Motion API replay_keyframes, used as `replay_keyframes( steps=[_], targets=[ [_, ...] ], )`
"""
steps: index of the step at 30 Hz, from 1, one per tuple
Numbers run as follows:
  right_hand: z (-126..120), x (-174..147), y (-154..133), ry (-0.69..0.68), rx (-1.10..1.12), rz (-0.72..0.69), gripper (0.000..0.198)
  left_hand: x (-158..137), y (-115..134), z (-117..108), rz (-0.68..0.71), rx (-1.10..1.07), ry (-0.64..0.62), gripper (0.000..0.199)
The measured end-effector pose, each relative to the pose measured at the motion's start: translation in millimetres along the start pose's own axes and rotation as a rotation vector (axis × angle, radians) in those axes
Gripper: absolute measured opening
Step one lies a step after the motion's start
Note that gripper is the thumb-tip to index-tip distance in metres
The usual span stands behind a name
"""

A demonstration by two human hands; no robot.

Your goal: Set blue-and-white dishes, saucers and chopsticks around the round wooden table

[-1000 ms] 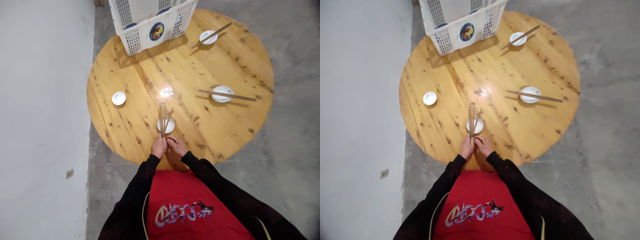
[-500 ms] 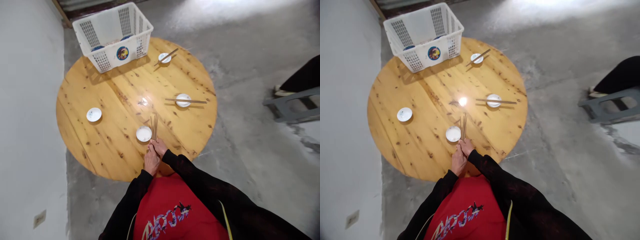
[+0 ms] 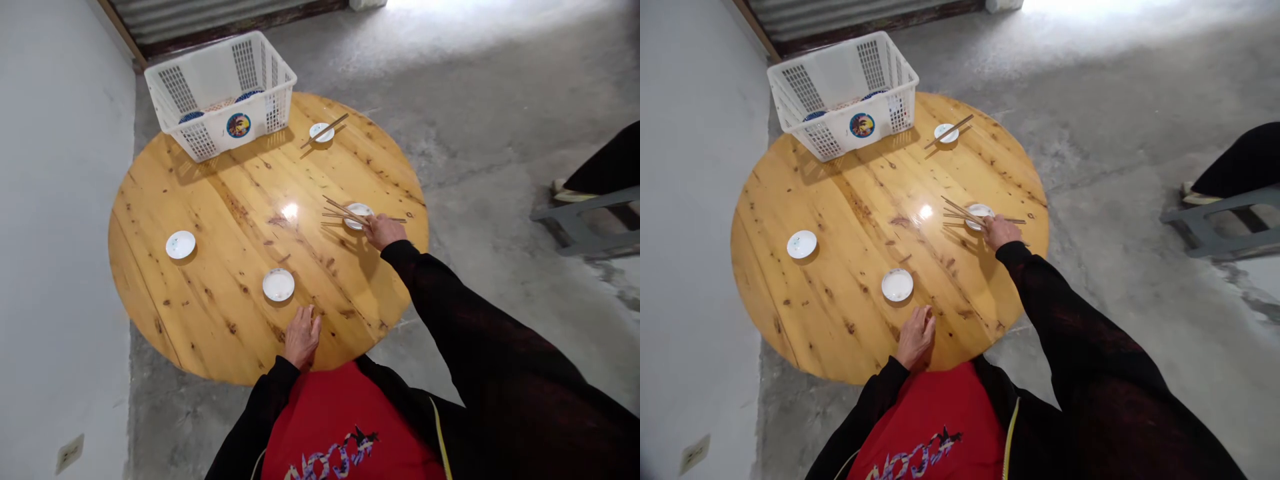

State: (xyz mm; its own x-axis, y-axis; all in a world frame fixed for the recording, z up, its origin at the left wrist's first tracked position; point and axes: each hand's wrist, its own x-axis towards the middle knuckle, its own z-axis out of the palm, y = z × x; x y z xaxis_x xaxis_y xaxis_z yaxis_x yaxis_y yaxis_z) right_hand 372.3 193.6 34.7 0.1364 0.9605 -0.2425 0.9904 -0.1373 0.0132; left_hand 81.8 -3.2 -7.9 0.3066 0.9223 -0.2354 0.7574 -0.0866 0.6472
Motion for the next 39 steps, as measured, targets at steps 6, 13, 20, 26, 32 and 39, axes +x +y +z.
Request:
replay_keyframes(
  steps=[6, 13, 20, 26, 32, 39],
  targets=[
    [-6, 39, 18, -0.076, -0.126, -0.142, 0.04, -5, 0, 11, 0.036, 0.043, 0.119, 0.025],
    [-12, 55, 9, -0.115, -0.185, -0.288, 0.029, -10, -20, 32, 0.292, 0.247, 0.529, 0.03],
    [-37, 100, 15, -0.041, -0.23, -0.262, 0.032, 7, -5, 41, 0.385, 0.218, 0.591, 0.04],
    [-64, 175, 8, 0.042, -0.213, -0.237, 0.037, 17, 0, 53, 0.349, 0.193, 0.606, 0.052],
    [-85, 245, -9, 0.129, -0.158, -0.2, 0.035, 22, -16, 83, 0.362, 0.242, 0.672, 0.06],
    [-84, 313, -30, 0.212, -0.099, -0.263, 0.044, 26, -16, 85, 0.312, 0.356, 0.629, 0.062]
  ],
)
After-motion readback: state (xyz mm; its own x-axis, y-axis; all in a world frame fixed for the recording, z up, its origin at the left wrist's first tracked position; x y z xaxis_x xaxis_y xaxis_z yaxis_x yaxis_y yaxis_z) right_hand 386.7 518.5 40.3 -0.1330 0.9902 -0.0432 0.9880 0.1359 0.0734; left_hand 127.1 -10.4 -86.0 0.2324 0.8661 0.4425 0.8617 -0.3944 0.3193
